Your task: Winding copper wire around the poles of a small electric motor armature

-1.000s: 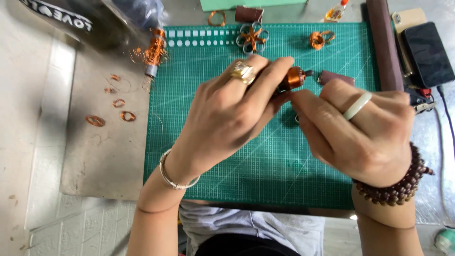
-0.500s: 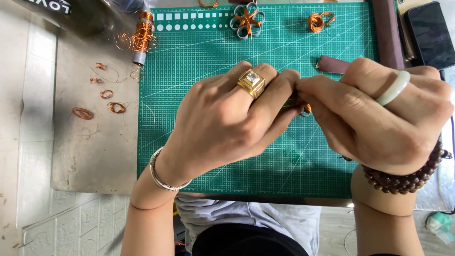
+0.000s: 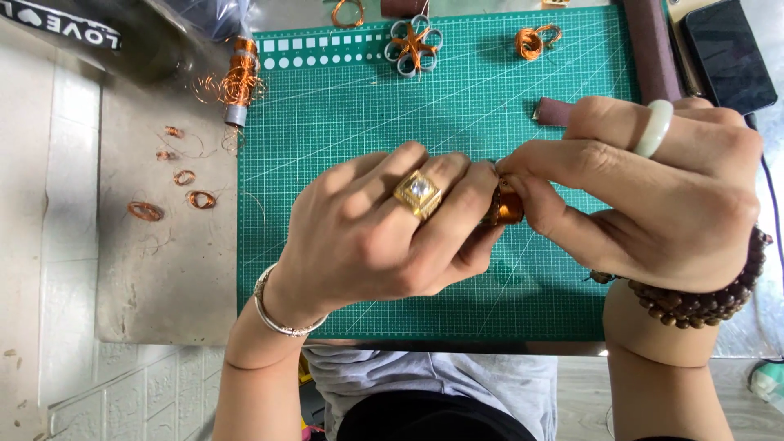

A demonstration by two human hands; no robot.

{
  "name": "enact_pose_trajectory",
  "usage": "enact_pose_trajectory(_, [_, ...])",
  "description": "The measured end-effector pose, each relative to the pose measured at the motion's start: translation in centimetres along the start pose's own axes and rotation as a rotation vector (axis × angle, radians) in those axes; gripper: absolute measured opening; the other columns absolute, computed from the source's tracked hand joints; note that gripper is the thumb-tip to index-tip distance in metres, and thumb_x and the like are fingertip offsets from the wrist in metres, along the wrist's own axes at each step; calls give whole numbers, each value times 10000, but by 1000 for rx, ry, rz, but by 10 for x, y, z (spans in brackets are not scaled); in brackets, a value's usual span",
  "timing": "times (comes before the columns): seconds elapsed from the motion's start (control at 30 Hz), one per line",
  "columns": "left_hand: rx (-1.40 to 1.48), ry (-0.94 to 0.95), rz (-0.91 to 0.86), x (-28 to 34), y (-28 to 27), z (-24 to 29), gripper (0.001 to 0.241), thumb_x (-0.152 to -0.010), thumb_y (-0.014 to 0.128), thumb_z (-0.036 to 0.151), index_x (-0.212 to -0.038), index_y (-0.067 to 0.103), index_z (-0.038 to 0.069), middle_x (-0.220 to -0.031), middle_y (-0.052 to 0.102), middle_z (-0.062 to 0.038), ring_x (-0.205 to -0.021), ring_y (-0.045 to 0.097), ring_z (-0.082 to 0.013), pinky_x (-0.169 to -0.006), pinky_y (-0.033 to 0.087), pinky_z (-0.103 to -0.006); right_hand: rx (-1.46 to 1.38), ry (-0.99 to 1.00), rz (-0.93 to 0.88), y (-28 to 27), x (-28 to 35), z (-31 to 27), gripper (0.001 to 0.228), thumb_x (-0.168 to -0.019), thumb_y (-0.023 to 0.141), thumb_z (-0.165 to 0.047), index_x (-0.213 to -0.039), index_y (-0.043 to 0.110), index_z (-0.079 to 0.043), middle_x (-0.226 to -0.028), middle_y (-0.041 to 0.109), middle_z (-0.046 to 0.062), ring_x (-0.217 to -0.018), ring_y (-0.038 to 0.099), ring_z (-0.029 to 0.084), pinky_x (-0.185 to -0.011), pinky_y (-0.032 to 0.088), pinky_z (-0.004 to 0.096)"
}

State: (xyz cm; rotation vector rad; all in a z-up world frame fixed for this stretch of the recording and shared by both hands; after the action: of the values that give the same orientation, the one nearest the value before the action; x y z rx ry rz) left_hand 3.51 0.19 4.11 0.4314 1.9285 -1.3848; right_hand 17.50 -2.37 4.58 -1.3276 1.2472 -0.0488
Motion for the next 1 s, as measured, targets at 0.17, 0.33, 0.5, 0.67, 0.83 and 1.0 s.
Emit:
enact_pose_trajectory(0.17, [-20,32,18,-4,-6,2,259,-958,510,298,-905,662,96,-835,628,-13,-659,584,-120,-524,458,-205,-71,-50,15,0,0,6,87,-863,682,21,-816,704,91,-763,650,209,-783,668,294,-637,531,345])
enact_pose_trajectory(0.33, [-38,49,19,-4,-9,3,286,-961,458,294,-891,653,97,-811,578,-2,-630,529,-100,-491,435,-194,-159,-2,21,2,-7,6,90,-853,662,-3,-805,694,66,-772,592,224,-598,574,237,-552,452,282])
enact_pose_trajectory(0.5, [-4,66,52,-2,-13,5,284,-959,455,289,-928,647,82,-827,550,-15,-628,534,-117,-488,439,-217,-265,34,29,4,-15,5,108,-839,616,52,-747,637,105,-659,559,160,-545,494,224,-509,409,289])
enact_pose_trajectory(0.67, [42,55,81,-4,-17,3,242,-968,481,267,-973,638,83,-836,588,-20,-610,539,-113,-497,451,-217,-421,35,29,12,-24,8,160,-848,546,17,-761,588,144,-560,431,146,-439,338,193,-455,264,289])
enact_pose_trajectory(0.83, [164,27,127,-6,-21,0,196,-978,461,193,-984,623,82,-839,603,-45,-577,515,-109,-496,446,-232,-513,111,55,22,-21,15,157,-844,553,5,-743,568,124,-539,446,105,-419,242,152,-511,286,291])
enact_pose_trajectory(1.0, [531,-146,204,10,-9,-18,271,-959,568,198,-1091,544,-38,-940,673,-177,-781,726,-258,-619,647,-315,-657,245,86,42,-18,33,124,-903,502,39,-793,548,74,-546,295,31,-518,308,142,-535,290,266])
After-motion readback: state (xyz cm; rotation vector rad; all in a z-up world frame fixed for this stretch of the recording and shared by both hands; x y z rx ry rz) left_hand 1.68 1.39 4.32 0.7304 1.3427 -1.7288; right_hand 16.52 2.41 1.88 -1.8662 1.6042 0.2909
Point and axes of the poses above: each hand's wrist, its own x-axis away from the middle knuckle, its own y-axis out of the palm, z = x × y, the point moved 6 cm from there along -x, towards the middle knuckle
